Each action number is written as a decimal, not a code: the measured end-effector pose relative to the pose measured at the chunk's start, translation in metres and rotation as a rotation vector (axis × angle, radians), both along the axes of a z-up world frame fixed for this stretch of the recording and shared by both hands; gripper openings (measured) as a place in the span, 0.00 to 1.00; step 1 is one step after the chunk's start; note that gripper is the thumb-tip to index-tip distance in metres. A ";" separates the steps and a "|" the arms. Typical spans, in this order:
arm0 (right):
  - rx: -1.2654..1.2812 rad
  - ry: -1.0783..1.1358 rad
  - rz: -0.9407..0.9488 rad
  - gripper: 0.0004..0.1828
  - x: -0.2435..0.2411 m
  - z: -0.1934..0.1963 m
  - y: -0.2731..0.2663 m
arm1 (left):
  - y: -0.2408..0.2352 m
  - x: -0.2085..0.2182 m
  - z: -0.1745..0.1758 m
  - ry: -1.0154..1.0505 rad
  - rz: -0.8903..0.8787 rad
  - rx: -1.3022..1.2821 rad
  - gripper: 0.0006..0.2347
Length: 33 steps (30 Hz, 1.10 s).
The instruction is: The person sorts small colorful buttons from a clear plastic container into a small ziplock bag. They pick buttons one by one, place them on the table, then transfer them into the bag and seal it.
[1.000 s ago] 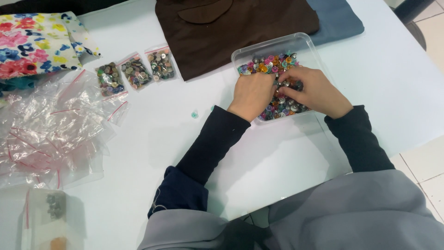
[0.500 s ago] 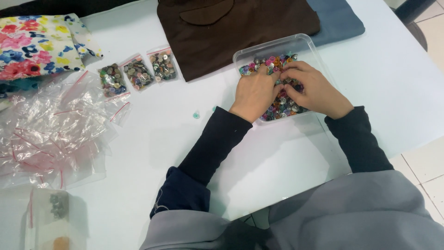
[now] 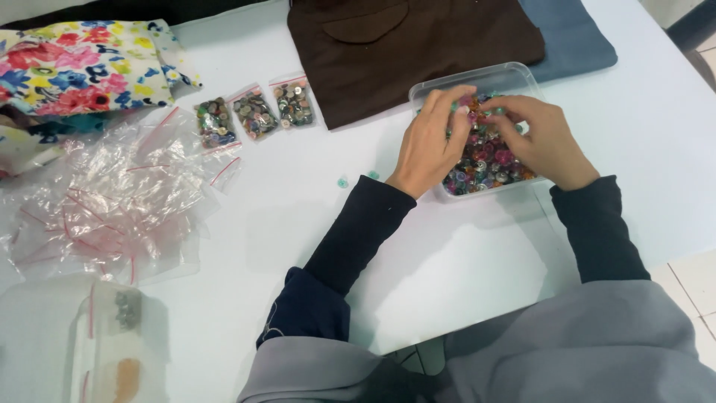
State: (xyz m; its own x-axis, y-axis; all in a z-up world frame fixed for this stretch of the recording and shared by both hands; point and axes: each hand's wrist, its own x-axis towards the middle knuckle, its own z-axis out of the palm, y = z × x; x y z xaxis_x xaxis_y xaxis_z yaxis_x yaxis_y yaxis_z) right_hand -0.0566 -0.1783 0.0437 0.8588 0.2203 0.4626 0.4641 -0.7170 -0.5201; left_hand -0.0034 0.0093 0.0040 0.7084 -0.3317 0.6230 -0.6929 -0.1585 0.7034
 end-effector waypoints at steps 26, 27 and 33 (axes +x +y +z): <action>-0.200 0.021 0.253 0.14 0.011 -0.067 0.232 | 0.274 -0.024 -0.038 0.235 0.259 0.485 0.07; -0.189 -0.028 0.243 0.11 0.016 -0.080 0.233 | 0.277 -0.026 -0.039 0.254 0.226 0.512 0.06; -0.304 -0.170 0.192 0.07 0.024 -0.089 0.236 | 0.291 -0.024 -0.040 0.039 0.210 0.584 0.06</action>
State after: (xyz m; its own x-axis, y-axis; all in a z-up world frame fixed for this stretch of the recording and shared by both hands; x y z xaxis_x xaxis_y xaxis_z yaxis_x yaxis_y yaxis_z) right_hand -0.0330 0.0581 -0.0454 0.7056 0.5180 0.4835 0.6656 -0.7186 -0.2014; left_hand -0.0271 0.3004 -0.0356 0.8140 -0.4609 0.3535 -0.5808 -0.6548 0.4836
